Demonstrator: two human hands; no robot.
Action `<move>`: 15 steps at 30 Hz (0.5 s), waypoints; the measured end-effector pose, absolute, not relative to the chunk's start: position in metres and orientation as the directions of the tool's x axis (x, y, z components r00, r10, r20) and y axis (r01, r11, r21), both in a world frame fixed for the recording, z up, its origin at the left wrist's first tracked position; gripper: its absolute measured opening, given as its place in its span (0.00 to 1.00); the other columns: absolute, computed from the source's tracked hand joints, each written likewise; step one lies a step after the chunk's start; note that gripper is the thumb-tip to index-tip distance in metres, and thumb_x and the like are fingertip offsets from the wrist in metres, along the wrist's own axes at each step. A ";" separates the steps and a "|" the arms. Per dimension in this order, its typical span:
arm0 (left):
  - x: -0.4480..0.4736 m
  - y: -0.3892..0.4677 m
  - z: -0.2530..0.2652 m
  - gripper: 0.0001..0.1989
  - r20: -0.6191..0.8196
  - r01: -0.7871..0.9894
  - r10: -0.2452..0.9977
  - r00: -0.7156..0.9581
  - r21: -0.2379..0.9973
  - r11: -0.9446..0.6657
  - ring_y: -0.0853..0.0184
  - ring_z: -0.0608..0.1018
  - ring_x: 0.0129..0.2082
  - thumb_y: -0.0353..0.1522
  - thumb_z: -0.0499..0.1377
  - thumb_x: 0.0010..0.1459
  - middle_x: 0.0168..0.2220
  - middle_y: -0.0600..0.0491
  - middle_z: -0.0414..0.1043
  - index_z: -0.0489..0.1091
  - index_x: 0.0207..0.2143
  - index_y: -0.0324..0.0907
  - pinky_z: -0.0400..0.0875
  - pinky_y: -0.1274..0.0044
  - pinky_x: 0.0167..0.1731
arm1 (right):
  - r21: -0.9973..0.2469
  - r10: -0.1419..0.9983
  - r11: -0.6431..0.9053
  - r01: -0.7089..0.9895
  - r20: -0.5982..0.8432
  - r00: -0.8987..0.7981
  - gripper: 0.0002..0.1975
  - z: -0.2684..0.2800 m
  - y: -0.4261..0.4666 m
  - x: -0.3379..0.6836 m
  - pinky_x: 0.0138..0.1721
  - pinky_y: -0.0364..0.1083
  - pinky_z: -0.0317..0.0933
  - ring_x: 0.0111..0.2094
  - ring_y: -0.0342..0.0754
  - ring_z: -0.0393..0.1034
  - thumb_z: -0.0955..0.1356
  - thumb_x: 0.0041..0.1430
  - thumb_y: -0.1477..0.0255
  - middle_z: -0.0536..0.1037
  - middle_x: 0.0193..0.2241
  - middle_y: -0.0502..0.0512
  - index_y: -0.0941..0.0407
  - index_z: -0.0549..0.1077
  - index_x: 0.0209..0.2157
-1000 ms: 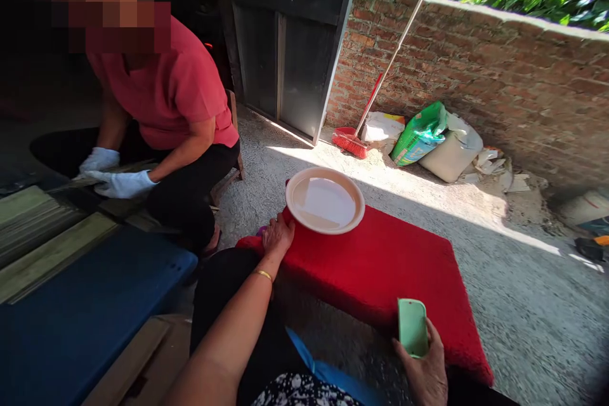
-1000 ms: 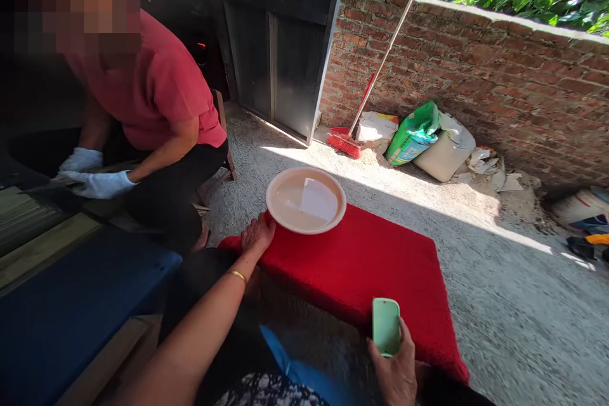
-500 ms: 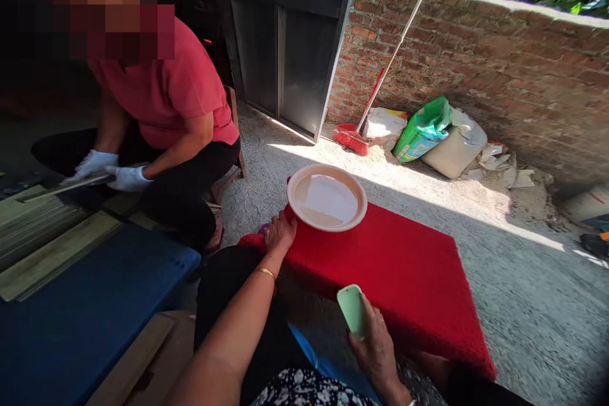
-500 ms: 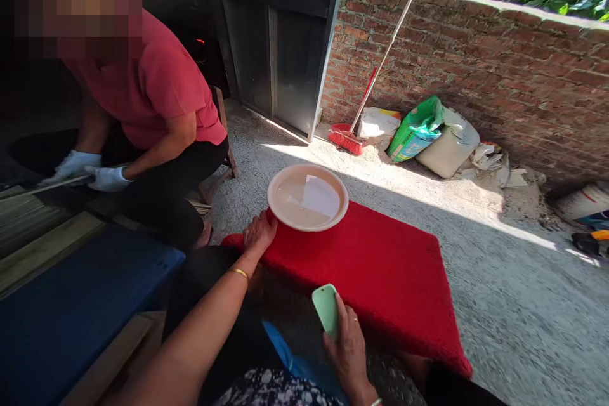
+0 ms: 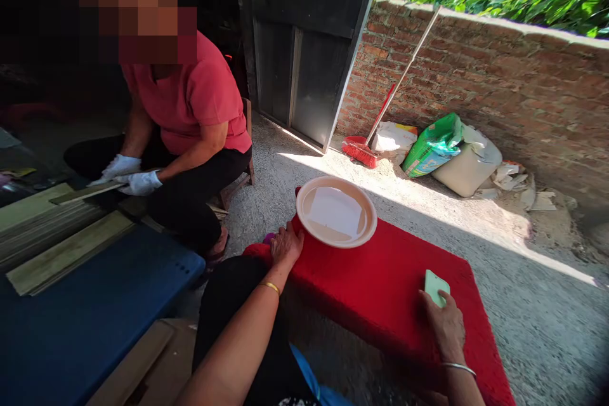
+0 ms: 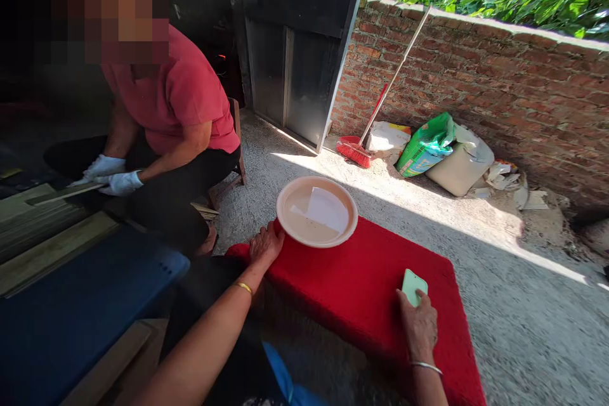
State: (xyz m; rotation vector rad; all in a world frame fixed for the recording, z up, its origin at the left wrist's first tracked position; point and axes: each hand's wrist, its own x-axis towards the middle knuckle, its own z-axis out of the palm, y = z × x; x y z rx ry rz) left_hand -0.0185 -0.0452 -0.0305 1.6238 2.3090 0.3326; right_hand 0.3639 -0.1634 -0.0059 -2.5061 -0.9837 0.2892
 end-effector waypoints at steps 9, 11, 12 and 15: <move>-0.020 -0.044 -0.034 0.24 -0.104 0.884 0.946 -0.306 0.339 0.323 0.52 0.78 0.49 0.42 0.48 0.67 0.51 0.39 0.73 0.63 0.60 0.39 0.69 0.63 0.46 | -0.692 0.992 0.042 0.721 -0.060 -0.115 0.26 -0.031 -0.167 0.189 0.43 0.46 0.66 0.43 0.53 0.73 0.71 0.45 0.66 0.75 0.43 0.54 0.47 0.78 0.50; -0.020 -0.044 -0.034 0.24 -0.103 0.884 0.946 -0.307 0.339 0.323 0.52 0.78 0.48 0.42 0.48 0.67 0.50 0.39 0.73 0.63 0.59 0.39 0.69 0.64 0.46 | -0.736 0.997 -0.009 0.677 -0.063 -0.055 0.24 -0.026 -0.170 0.206 0.42 0.45 0.66 0.41 0.52 0.73 0.71 0.43 0.62 0.76 0.40 0.52 0.48 0.80 0.45; -0.020 -0.044 -0.035 0.24 -0.104 0.883 0.946 -0.306 0.340 0.323 0.52 0.78 0.48 0.42 0.49 0.67 0.50 0.39 0.73 0.63 0.59 0.40 0.69 0.64 0.46 | -0.745 0.997 -0.079 0.662 -0.059 0.052 0.25 -0.022 -0.169 0.223 0.43 0.46 0.66 0.41 0.53 0.73 0.70 0.44 0.58 0.77 0.39 0.53 0.49 0.80 0.45; -0.019 -0.043 -0.035 0.23 -0.104 0.882 0.946 -0.308 0.342 0.325 0.51 0.78 0.48 0.43 0.49 0.67 0.49 0.40 0.74 0.64 0.58 0.40 0.69 0.63 0.46 | -0.720 0.912 -0.310 0.621 -0.042 0.407 0.38 -0.008 -0.150 0.291 0.45 0.53 0.66 0.44 0.61 0.72 0.65 0.44 0.47 0.78 0.41 0.62 0.59 0.78 0.49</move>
